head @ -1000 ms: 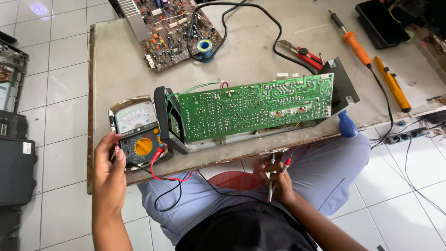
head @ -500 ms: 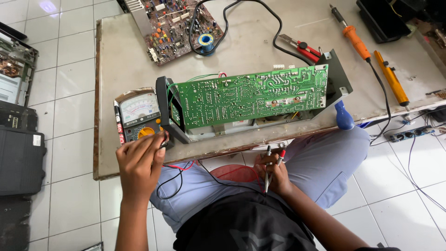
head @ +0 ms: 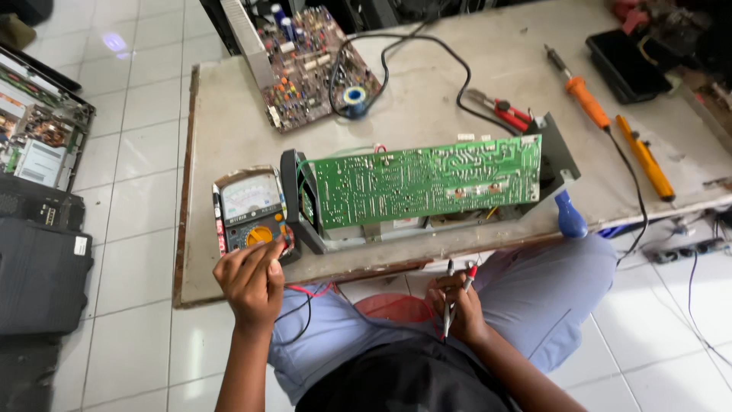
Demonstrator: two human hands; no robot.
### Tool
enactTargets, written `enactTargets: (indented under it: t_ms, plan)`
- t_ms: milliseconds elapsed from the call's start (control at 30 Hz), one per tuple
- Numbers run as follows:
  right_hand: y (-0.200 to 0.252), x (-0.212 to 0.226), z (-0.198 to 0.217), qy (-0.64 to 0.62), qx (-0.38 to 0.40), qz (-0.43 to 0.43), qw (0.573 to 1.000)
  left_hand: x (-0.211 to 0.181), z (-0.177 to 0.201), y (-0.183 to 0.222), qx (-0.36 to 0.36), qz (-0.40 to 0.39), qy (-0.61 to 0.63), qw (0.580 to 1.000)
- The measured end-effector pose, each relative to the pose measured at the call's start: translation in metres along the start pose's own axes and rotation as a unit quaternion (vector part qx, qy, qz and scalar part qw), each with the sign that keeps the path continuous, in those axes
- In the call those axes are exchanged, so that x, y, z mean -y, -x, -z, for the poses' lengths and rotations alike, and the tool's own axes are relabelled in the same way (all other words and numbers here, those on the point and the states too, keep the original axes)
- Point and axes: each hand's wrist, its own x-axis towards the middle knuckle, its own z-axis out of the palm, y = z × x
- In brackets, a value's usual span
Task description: The person tests a circuit board with a multimeter by touching the probes to various points on the solder side, and handles the board to turn it over.
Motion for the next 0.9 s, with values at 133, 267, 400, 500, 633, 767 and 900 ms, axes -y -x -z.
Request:
enactTargets:
  t_ms: [133, 267, 400, 500, 633, 767, 900]
  plan:
    - [-0.003, -0.013, 0.001, 0.028, 0.040, -0.014, 0.999, -0.005, -0.006, -0.008, -0.024, 0.005, -0.030, 0.999]
    - [-0.002, -0.012, -0.001, 0.015, 0.036, -0.004, 0.999, -0.002, -0.008, -0.005, -0.039, 0.002, -0.048, 0.998]
    - [-0.005, -0.009, 0.006, 0.031, 0.050, -0.035, 0.998, -0.006, -0.012, -0.002, -0.046, 0.002, -0.045, 0.998]
    - [-0.005, -0.006, 0.003, 0.018, 0.037, -0.030, 0.999, -0.005, -0.010, 0.000, -0.045, 0.002, -0.055, 0.997]
    - [-0.003, -0.009, 0.001, 0.035, 0.034, -0.027, 0.998, -0.002, -0.014, 0.005, -0.048, 0.009, -0.057, 0.997]
    - [-0.009, -0.005, 0.005, 0.028, 0.031, -0.026, 0.999, -0.005, -0.013, 0.002, -0.052, 0.002, -0.052, 0.997]
    - [-0.012, 0.009, -0.002, -0.006, 0.021, -0.047, 0.999, -0.001, -0.009, 0.000, -0.046, 0.005, -0.053, 0.997]
